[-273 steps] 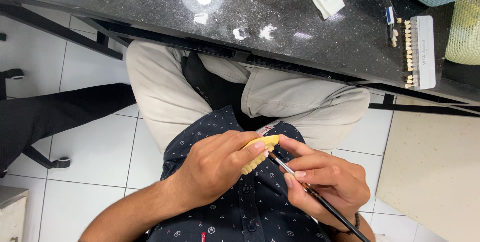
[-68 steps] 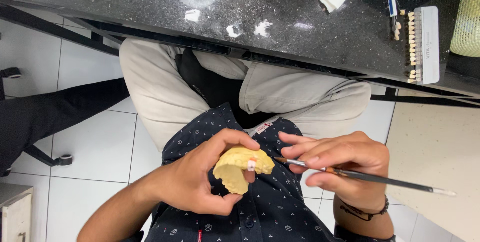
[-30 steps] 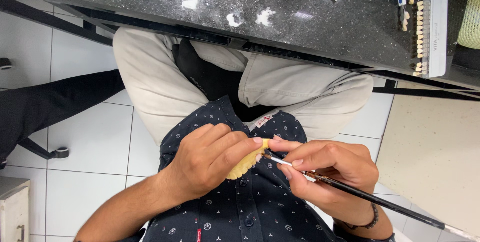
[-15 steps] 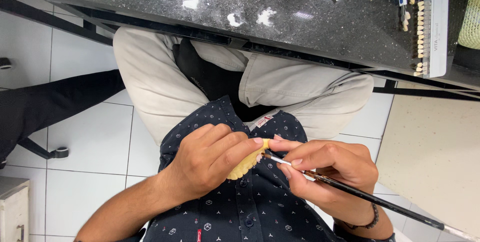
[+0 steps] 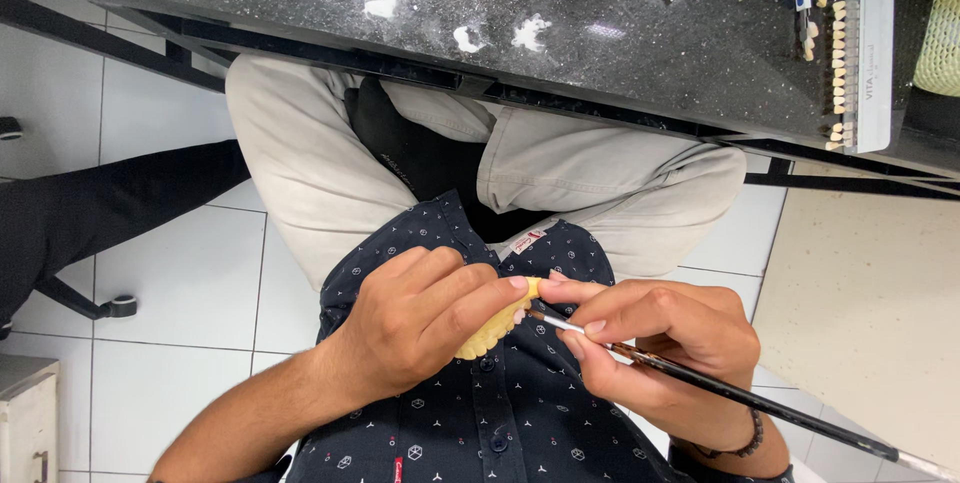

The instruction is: The person sits at a laboratory bench holding a plaster dental model of an upper arch in one hand and a fine brush in the other. They apply a white ceramic-like material onto the artificial teeth on the model, periodically wiping the brush on a tissue and rotating the model to reach different tooth surfaces.

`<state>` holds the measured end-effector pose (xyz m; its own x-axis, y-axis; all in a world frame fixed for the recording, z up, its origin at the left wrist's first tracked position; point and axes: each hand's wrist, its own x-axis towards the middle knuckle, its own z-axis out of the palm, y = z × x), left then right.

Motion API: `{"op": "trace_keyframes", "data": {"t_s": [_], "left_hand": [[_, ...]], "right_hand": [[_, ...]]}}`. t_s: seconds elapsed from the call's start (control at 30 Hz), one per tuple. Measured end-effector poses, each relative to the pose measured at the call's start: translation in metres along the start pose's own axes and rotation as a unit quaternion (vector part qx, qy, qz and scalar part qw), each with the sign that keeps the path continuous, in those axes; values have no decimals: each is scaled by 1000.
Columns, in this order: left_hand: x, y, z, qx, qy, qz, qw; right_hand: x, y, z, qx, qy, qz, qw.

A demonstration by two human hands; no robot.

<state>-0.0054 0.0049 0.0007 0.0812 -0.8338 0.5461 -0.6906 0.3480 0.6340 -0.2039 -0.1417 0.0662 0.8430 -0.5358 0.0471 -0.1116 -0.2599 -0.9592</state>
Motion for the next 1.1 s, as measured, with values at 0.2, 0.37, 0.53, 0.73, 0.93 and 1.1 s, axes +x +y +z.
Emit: {"op": "trace_keyframes", "data": {"t_s": [0.2, 0.37, 0.53, 0.73, 0.93, 1.1], "left_hand": [[-1, -1, 2, -47, 10, -12, 999], [-3, 1, 9, -114, 57, -27, 991], [-6, 0, 11, -70, 72, -19, 995], [-6, -2, 11, -23, 62, 2, 998], [-7, -1, 10, -12, 53, -3, 999], [-7, -1, 9, -10, 50, -6, 999]], "right_hand": [[-2, 1, -3, 8, -5, -26, 1000], [-5, 5, 4, 8, 13, -99, 995], [-6, 7, 9, -14, 11, -129, 992], [-6, 6, 17, -7, 37, -119, 992], [-5, 4, 18, -25, 34, -108, 993], [-4, 4, 20, -22, 48, -109, 993]]}}
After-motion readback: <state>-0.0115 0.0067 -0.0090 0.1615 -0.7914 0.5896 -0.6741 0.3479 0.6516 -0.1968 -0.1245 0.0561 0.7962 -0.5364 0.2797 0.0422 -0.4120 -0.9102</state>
